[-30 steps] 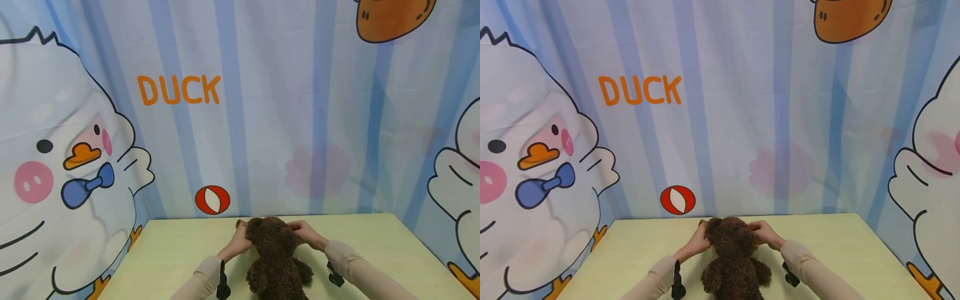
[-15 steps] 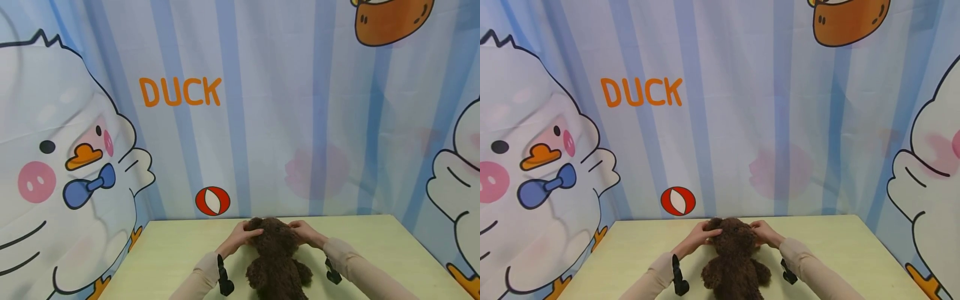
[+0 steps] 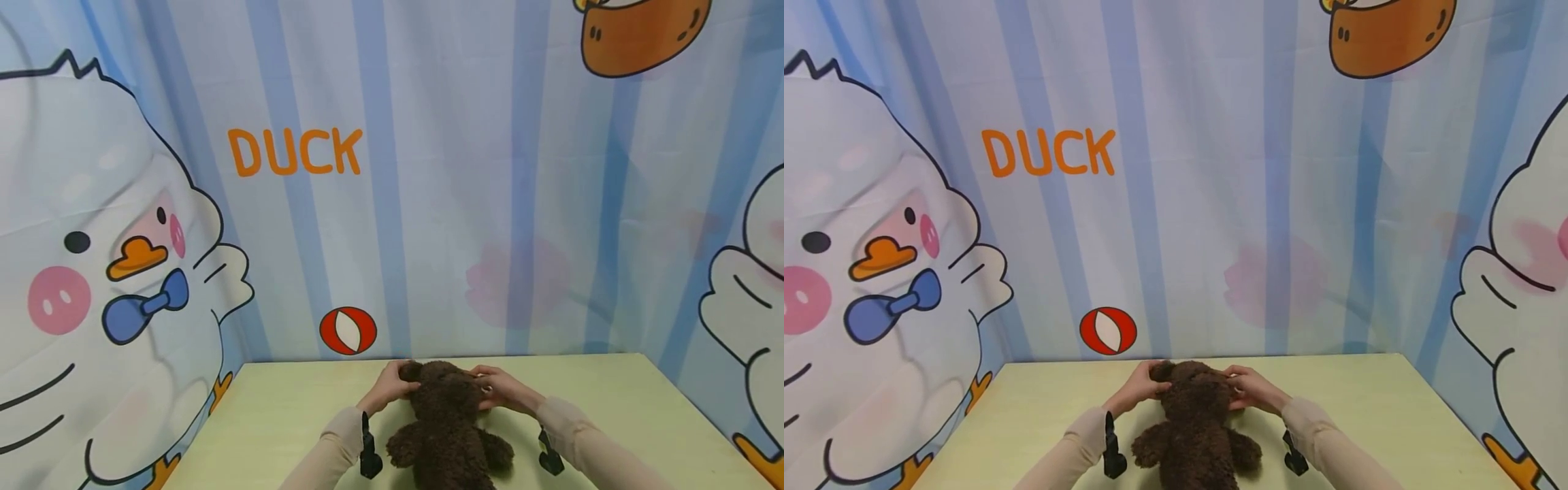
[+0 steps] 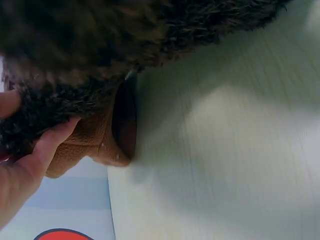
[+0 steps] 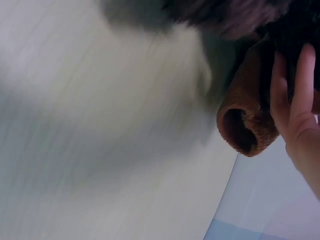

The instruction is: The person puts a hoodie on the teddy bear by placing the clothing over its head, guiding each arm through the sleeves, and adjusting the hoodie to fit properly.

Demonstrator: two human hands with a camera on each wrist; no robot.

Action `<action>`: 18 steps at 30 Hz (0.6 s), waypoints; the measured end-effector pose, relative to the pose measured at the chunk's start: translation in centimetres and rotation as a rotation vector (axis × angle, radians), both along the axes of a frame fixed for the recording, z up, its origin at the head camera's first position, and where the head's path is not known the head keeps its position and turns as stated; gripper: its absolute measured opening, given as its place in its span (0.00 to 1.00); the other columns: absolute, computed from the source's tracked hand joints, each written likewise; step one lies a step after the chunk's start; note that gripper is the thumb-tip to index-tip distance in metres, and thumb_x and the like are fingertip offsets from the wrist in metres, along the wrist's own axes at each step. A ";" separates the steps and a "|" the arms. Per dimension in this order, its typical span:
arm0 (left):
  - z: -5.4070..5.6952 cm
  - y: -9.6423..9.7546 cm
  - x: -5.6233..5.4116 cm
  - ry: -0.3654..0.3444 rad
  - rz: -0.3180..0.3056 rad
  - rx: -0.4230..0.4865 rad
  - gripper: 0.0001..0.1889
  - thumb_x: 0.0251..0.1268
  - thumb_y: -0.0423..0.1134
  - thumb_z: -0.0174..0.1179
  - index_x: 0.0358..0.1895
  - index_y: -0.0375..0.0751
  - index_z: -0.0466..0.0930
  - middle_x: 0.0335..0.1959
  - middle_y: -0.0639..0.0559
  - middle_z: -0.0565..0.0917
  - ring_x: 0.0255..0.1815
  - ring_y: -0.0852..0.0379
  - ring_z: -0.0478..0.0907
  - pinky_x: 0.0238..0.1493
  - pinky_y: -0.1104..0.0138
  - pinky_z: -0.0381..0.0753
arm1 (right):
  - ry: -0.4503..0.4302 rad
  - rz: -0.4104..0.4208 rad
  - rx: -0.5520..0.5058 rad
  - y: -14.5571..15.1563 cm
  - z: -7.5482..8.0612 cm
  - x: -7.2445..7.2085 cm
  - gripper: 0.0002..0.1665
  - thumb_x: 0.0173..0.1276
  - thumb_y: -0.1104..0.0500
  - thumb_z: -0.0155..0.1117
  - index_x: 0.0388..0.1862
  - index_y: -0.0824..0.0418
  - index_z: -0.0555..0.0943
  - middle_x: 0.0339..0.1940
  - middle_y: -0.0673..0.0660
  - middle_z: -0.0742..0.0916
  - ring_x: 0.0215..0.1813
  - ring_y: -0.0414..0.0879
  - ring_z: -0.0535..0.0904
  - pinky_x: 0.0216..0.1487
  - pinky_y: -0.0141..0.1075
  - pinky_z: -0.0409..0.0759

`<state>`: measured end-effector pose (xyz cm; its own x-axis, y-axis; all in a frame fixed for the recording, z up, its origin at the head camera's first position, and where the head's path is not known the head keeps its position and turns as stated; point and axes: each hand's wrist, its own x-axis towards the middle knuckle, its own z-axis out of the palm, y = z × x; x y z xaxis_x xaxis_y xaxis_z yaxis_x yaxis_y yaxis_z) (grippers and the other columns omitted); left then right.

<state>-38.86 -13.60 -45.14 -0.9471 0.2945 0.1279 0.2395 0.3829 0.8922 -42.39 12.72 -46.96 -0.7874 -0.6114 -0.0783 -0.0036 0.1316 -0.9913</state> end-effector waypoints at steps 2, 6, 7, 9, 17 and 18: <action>-0.2 -0.1 -0.1 0.058 0.009 -0.097 0.24 0.55 0.28 0.57 0.57 0.26 0.66 0.60 0.32 0.66 0.48 0.36 0.73 0.36 0.57 0.78 | 0.023 0.034 0.004 0.0 -0.2 -0.1 0.05 0.69 0.61 0.44 0.41 0.57 0.70 0.31 0.51 0.70 0.26 0.39 0.68 0.32 0.35 0.77; -0.6 -0.1 -0.2 0.195 0.031 -0.278 0.10 0.51 0.25 0.57 0.38 0.27 0.71 0.45 0.33 0.76 0.36 0.45 0.74 0.29 0.62 0.70 | 0.087 0.090 0.035 0.0 -0.4 -0.1 0.05 0.70 0.58 0.45 0.41 0.57 0.67 0.30 0.51 0.69 0.25 0.38 0.67 0.37 0.38 0.77; -0.6 0.0 -0.1 0.227 0.033 -0.304 0.08 0.49 0.24 0.57 0.34 0.30 0.70 0.41 0.36 0.76 0.34 0.49 0.72 0.28 0.64 0.68 | 0.102 0.094 0.040 -0.1 -0.5 -0.1 0.05 0.70 0.57 0.45 0.40 0.58 0.67 0.30 0.51 0.68 0.25 0.38 0.65 0.36 0.38 0.77; -0.8 0.1 0.1 0.268 0.029 -0.326 0.09 0.46 0.22 0.56 0.28 0.34 0.65 0.32 0.42 0.74 0.27 0.55 0.64 0.24 0.66 0.61 | 0.164 0.086 0.050 -0.3 -0.7 0.1 0.07 0.70 0.57 0.46 0.40 0.60 0.67 0.29 0.51 0.68 0.24 0.40 0.63 0.33 0.40 0.75; -0.9 0.7 0.3 0.404 0.033 -0.337 0.14 0.39 0.15 0.50 0.22 0.39 0.63 0.17 0.55 0.49 0.18 0.62 0.45 0.21 0.71 0.49 | 0.527 -0.177 0.196 -1.4 -0.7 1.6 0.09 0.66 0.60 0.52 0.41 0.62 0.76 0.37 0.63 0.79 0.20 0.44 0.74 0.24 0.48 0.78; -0.9 0.8 0.4 0.422 0.035 -0.344 0.14 0.38 0.15 0.50 0.23 0.37 0.65 0.17 0.55 0.48 0.18 0.62 0.44 0.21 0.71 0.49 | 0.548 -0.199 0.209 -1.6 -0.7 1.7 0.08 0.66 0.61 0.52 0.41 0.62 0.76 0.36 0.63 0.80 0.19 0.42 0.73 0.23 0.47 0.78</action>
